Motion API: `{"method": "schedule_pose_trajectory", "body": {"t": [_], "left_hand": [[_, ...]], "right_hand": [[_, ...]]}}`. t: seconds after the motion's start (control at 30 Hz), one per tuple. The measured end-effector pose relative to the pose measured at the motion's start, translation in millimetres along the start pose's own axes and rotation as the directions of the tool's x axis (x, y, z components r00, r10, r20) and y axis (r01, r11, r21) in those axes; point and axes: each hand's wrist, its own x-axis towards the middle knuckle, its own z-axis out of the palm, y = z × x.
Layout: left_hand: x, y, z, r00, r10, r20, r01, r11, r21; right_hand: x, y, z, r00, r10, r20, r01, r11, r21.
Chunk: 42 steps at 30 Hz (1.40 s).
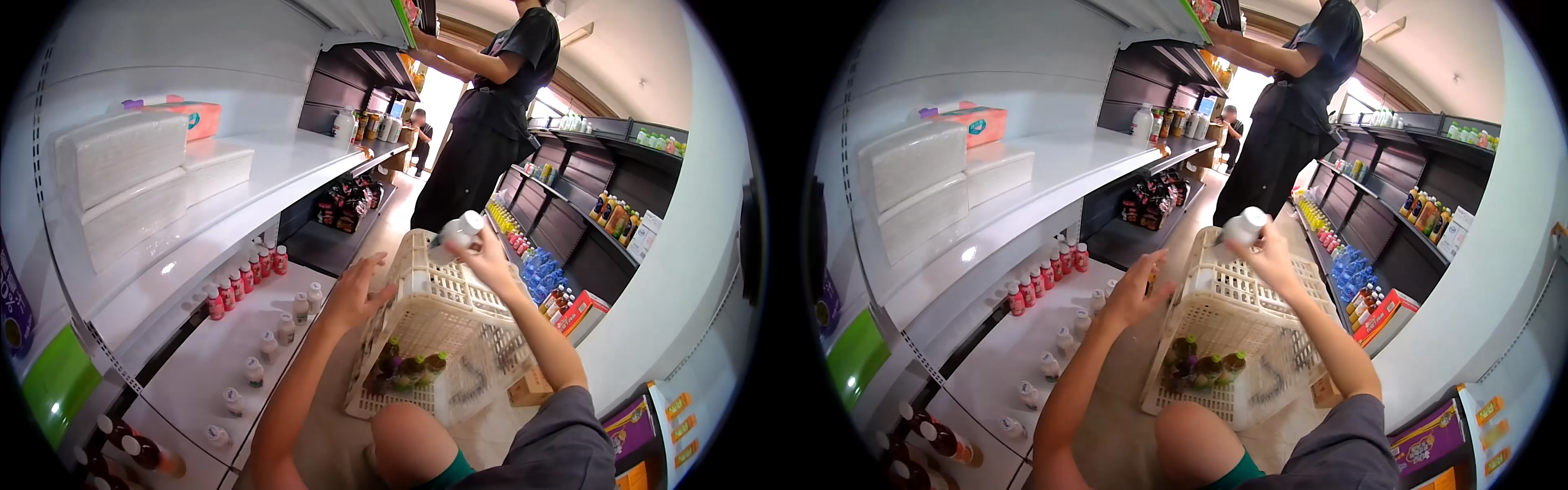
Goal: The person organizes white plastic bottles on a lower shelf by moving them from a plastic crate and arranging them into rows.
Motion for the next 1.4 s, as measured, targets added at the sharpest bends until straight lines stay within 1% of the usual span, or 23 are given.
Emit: {"method": "schedule_pose_trajectory", "body": {"t": [0.07,0.1,0.17,0.2,0.23,0.33,0.43,0.5,0.57,0.63,0.67,0.73,0.83,0.9,0.97,1.0,1.03,1.1,1.13,1.23,1.3,1.37,1.4], "left_hand": [[6,17,-7,0.989,0.064,-0.132,-0.091,0.975,-0.204],[5,14,-6,0.989,0.063,-0.134,-0.09,0.975,-0.204],[0,4,-2,0.955,-0.058,-0.292,-0.055,0.929,-0.366],[1,1,-3,0.92,-0.121,-0.373,-0.062,0.895,-0.443],[-1,-7,-10,0.909,-0.17,-0.381,0.004,0.917,-0.399],[-10,-27,-28,0.878,-0.316,-0.359,0.196,0.922,-0.334],[-33,-75,-20,0.818,-0.372,-0.439,0.349,0.927,-0.136],[-44,-91,-21,0.74,-0.469,-0.483,0.496,0.865,-0.08],[-46,-93,-28,0.71,-0.534,-0.459,0.55,0.828,-0.112],[-46,-99,-37,0.605,-0.694,-0.39,0.715,0.689,-0.118],[-53,-110,-36,0.606,-0.661,-0.442,0.728,0.685,-0.025],[-65,-132,-33,0.627,-0.632,-0.456,0.704,0.71,-0.016],[-71,-131,-43,0.657,-0.623,-0.426,0.71,0.701,0.069],[-82,-137,-42,0.723,-0.59,-0.36,0.682,0.691,0.239],[-97,-143,-43,0.721,-0.614,-0.32,0.689,0.68,0.249],[-101,-144,-45,0.764,-0.586,-0.27,0.644,0.711,0.283],[-103,-144,-49,0.805,-0.549,-0.224,0.593,0.742,0.312],[-112,-143,-47,0.777,-0.575,-0.254,0.629,0.697,0.346],[-115,-150,-46,0.788,-0.562,-0.25,0.615,0.702,0.36],[-127,-158,-44,0.78,-0.582,-0.23,0.623,0.691,0.365],[-135,-168,-42,0.812,-0.545,-0.206,0.582,0.737,0.343],[-139,-179,-40,0.804,-0.567,-0.178,0.591,0.729,0.346],[-140,-181,-39,0.832,-0.543,-0.117,0.542,0.747,0.384]], "right_hand": [[-20,-38,32,0.996,0.006,0.089,-0.019,0.989,0.145],[-29,-56,51,0.988,0.023,0.153,-0.056,0.974,0.219],[-42,-91,101,0.976,-0.14,0.17,0.097,0.965,0.243],[-41,-92,124,0.984,-0.147,0.102,0.13,0.978,0.16],[-38,-86,145,0.987,-0.158,0.035,0.155,0.985,0.076],[-23,-68,208,0.997,0.033,0.063,-0.056,0.912,0.407],[-15,-42,277,0.972,0.223,0.077,-0.232,0.833,0.503],[-14,-42,304,0.965,0.262,0.027,-0.248,0.868,0.43],[-5,-30,326,0.875,0.422,0.238,-0.478,0.67,0.567],[3,-17,346,0.867,0.443,0.228,-0.491,0.681,0.543],[4,-16,351,0.874,0.431,0.224,-0.48,0.696,0.534],[-3,-12,361,0.873,0.428,0.235,-0.484,0.693,0.535],[-21,-1,383,0.885,0.396,0.244,-0.415,0.434,0.8],[-25,22,393,0.884,0.353,0.306,-0.458,0.525,0.717],[-27,34,396,0.752,0.476,0.457,-0.658,0.496,0.566],[-30,22,378,0.647,0.5,0.575,-0.761,0.395,0.514],[-32,26,379,0.634,0.491,0.597,-0.773,0.386,0.503],[-40,39,395,0.698,0.271,0.662,-0.707,0.401,0.582],[-46,40,407,0.728,0.299,0.617,-0.685,0.365,0.631],[-52,51,416,0.655,0.277,0.703,-0.75,0.349,0.562],[-62,69,446,0.681,0.296,0.67,-0.728,0.374,0.574],[-68,72,471,0.774,0.511,0.374,-0.608,0.432,0.666],[-70,74,468,0.68,0.614,0.401,-0.71,0.414,0.57]]}}
